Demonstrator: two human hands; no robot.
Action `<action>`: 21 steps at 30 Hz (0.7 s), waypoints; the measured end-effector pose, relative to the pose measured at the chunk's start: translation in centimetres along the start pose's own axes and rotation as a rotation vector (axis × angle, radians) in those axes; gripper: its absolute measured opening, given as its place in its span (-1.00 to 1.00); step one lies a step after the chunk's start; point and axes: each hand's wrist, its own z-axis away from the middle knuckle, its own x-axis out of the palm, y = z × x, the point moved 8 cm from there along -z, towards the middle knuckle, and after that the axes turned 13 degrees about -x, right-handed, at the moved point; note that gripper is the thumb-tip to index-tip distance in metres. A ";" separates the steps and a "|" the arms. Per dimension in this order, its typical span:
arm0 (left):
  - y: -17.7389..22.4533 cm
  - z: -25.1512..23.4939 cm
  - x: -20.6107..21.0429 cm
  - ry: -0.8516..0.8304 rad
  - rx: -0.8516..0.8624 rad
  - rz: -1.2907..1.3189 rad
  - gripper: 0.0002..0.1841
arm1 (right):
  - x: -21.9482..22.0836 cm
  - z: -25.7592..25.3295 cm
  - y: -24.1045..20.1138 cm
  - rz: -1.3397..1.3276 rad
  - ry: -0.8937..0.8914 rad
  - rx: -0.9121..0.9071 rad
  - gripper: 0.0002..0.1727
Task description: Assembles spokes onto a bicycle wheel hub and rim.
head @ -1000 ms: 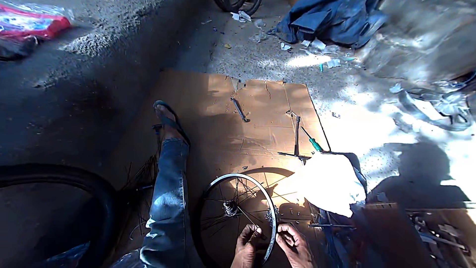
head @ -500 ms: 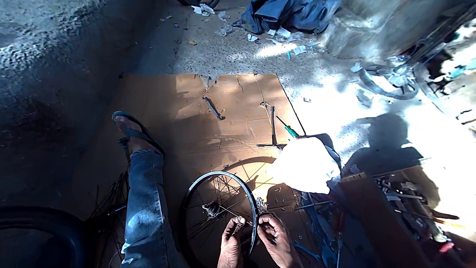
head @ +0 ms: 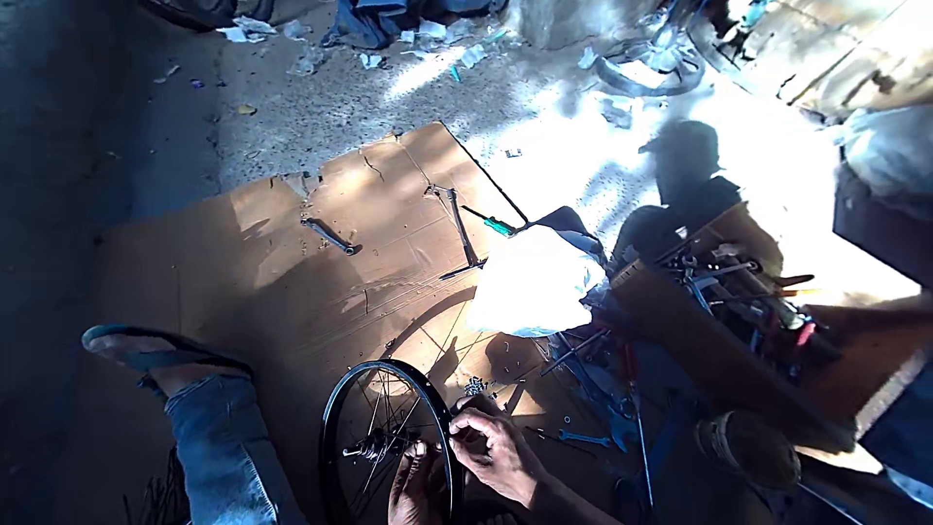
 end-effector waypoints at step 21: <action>-0.3 -0.7 -0.3 -0.027 0.081 -0.021 -0.87 | 0.6 1.9 0.9 0.082 0.020 -0.018 -0.88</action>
